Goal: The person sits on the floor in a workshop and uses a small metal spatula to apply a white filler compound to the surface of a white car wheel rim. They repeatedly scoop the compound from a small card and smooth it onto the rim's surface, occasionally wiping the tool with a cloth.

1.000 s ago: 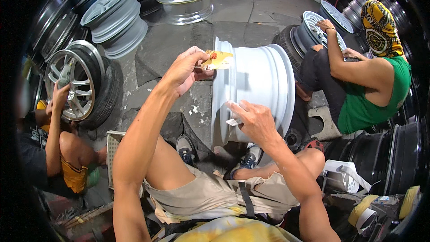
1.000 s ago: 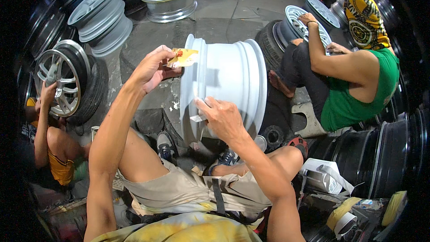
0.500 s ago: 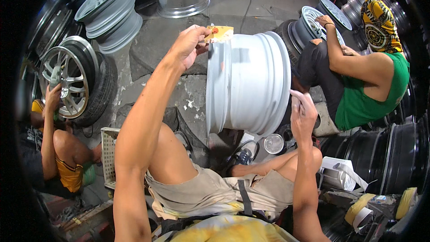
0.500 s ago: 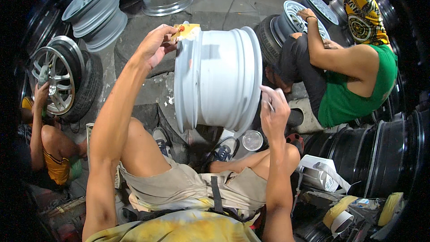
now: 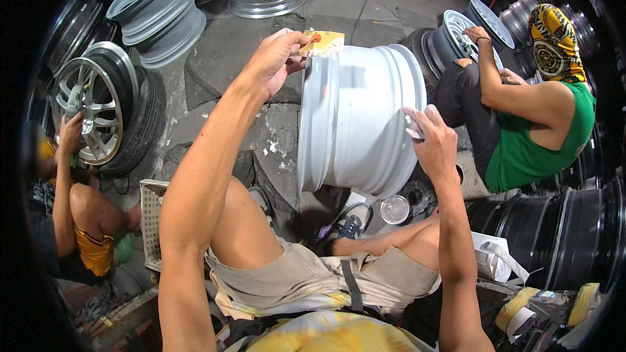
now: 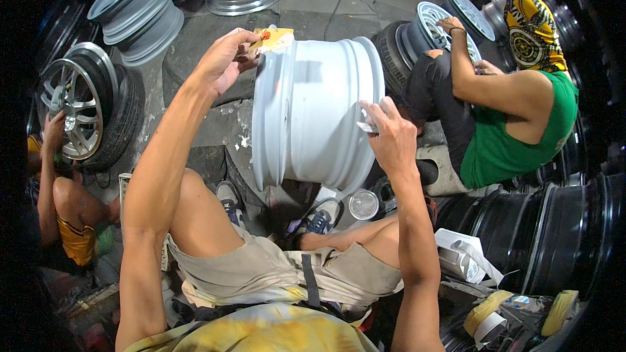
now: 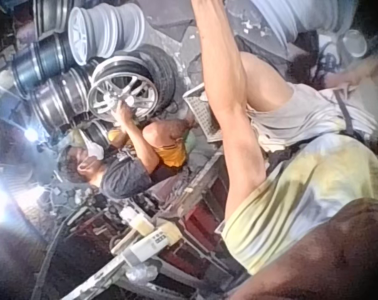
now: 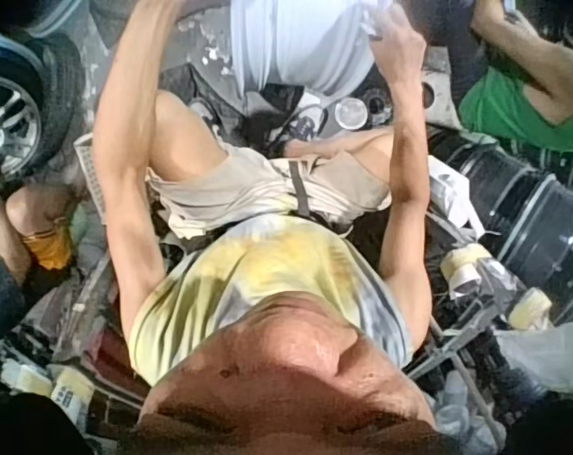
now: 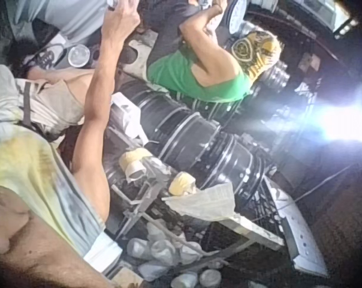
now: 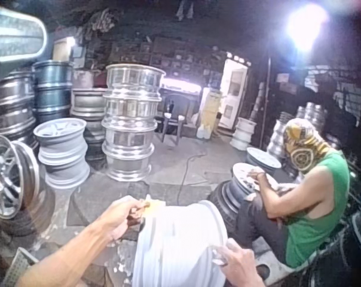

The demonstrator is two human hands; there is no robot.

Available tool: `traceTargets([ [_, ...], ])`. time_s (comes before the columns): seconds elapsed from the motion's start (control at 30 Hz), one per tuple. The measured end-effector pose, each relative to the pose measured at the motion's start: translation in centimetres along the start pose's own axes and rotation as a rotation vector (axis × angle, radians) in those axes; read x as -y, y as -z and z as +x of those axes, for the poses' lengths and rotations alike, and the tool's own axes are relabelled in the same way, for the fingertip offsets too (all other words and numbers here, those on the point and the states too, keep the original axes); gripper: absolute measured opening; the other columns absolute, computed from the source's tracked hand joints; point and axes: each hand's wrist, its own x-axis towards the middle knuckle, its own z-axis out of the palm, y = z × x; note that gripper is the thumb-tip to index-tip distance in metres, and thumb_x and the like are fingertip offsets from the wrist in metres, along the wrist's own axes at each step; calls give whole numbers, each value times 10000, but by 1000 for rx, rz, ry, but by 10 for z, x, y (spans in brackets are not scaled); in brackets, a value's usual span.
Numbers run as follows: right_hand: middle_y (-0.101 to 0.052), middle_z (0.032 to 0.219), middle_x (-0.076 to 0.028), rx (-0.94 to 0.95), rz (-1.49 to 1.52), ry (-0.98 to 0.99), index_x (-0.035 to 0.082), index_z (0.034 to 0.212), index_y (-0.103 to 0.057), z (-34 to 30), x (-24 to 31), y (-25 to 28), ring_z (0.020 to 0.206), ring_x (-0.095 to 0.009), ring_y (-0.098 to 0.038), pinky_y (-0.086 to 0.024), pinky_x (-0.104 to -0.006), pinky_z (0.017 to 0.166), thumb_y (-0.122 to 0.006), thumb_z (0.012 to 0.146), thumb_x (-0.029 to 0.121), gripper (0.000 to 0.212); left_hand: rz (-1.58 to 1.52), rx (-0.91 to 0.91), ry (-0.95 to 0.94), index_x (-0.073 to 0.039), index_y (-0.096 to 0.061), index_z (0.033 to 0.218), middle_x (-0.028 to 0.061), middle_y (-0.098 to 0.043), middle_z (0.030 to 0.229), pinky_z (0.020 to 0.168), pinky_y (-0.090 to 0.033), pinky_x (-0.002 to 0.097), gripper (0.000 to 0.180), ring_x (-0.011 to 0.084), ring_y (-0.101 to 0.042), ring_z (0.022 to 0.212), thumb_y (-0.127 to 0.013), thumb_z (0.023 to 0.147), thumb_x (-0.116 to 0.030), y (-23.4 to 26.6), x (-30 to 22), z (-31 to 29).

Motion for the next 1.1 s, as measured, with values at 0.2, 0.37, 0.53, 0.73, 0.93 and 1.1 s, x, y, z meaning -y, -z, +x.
traceTargets([
  [0.2,-577,914,-82,34,-68,61,142,1166,-689,-5,-4,3,698,-270,-688,-551,-392,613,-752,736,21,451,28,-19,-21,-127,-563,829,-27,-506,784,716,-491,261,156,86,-538,740,-681,909,-190,-11,-5,-11],
  [0.37,-595,1000,-90,121,-155,118,146,1194,-658,7,-8,7,712,-257,-701,-566,-378,637,-754,707,6,516,30,-21,-5,-126,-570,838,-23,-518,799,711,-486,260,146,81,-536,754,-684,902,-191,-7,-3,-6],
  [0.53,-596,1038,-85,151,-208,227,141,1190,-640,-2,-13,12,721,-241,-709,-567,-370,631,-769,697,18,524,24,-15,-3,-129,-575,847,-26,-510,783,707,-472,255,138,80,-513,737,-679,904,-199,-7,-2,-9],
  [0.73,-596,1033,-88,140,-219,183,148,1192,-643,10,-11,11,711,-240,-706,-574,-367,633,-789,687,31,538,-13,-9,-4,-123,-564,848,-26,-492,783,698,-463,253,145,81,-497,718,-685,899,-184,-8,-5,-15],
  [0.93,-596,964,-100,110,-123,99,138,1177,-663,-14,-6,10,708,-262,-694,-562,-385,625,-765,733,37,467,-30,-36,-8,-93,-597,924,25,-543,849,669,-463,257,117,106,-515,724,-673,903,-179,-7,-2,-3],
  [1.1,-554,831,-60,-225,186,-192,85,1271,-655,-36,-1,8,601,-173,-540,-478,-334,572,-701,868,36,408,-24,-55,-18,-45,-609,1104,75,-573,947,691,-480,302,262,149,-554,797,-676,899,-194,-11,-1,22],
])
